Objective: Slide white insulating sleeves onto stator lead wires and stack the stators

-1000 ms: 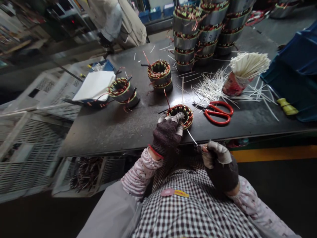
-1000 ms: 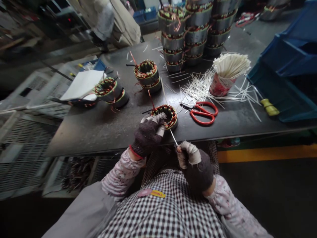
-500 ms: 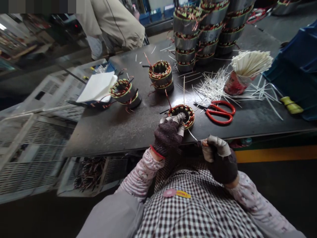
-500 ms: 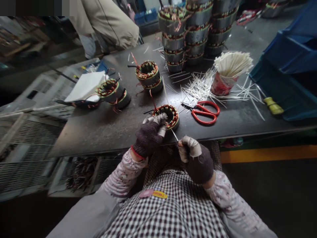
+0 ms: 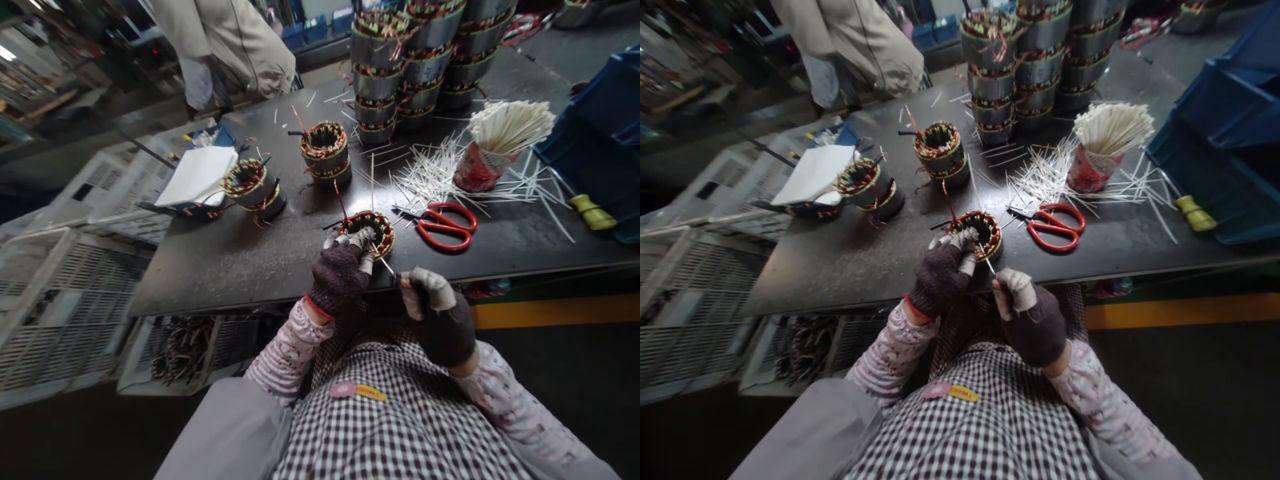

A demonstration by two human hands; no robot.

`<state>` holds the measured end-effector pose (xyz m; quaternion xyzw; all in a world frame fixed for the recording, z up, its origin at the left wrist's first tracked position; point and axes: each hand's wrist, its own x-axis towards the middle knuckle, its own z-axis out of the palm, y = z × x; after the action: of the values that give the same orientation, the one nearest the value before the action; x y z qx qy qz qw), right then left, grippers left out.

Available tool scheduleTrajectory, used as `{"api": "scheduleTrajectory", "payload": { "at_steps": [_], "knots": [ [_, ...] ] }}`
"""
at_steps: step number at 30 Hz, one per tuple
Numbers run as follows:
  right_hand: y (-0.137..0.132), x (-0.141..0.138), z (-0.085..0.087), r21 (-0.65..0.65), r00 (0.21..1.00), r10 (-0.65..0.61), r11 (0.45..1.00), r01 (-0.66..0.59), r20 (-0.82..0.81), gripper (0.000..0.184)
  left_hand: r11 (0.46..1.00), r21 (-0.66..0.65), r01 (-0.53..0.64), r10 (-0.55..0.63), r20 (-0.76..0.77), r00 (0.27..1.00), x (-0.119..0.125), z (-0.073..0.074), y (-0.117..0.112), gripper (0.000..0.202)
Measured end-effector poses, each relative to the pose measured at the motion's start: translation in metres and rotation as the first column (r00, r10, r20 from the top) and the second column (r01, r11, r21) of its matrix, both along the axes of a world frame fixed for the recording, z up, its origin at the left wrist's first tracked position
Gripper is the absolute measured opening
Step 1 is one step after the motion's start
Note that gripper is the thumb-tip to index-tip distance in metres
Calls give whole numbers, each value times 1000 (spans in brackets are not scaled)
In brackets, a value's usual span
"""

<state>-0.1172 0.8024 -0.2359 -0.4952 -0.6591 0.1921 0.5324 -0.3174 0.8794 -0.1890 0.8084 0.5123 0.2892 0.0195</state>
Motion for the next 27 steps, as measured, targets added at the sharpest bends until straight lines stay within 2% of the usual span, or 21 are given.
{"api": "scheduleTrajectory", "payload": {
  "at_steps": [3,5,8,11,13,16,18,21,24,27],
  "knots": [
    [17,-3,3,164,998,60,985,-54,-32,15,997,-76,-13,18,60,998,0,4,1,36],
    [24,-2,5,179,992,79,982,-61,-98,13,991,-136,-5,26,153,988,0,4,2,32],
    [33,1,11,-31,943,103,992,-119,-316,9,978,-205,34,32,312,950,1,2,2,32],
    [42,3,19,-285,858,95,920,-269,-504,31,979,-203,15,57,348,936,2,-2,1,37],
    [44,4,24,-343,869,122,885,-314,-480,35,978,-207,11,69,377,923,3,-6,-1,35],
    [42,8,29,-316,910,183,897,-310,-372,25,968,-239,73,65,522,851,2,-12,-3,26],
    [39,10,34,-285,914,210,905,-316,-347,19,972,-201,124,11,563,826,1,-16,-4,22],
    [39,12,42,-269,920,203,915,-300,-336,18,979,-130,159,-70,519,852,1,-19,-3,12],
    [47,11,47,-283,946,166,927,-246,-278,18,975,-176,134,-25,514,857,3,-19,-2,11],
    [56,8,45,-312,967,150,927,-210,-204,18,971,-209,119,5,512,859,5,-18,-2,11]
  ]
}}
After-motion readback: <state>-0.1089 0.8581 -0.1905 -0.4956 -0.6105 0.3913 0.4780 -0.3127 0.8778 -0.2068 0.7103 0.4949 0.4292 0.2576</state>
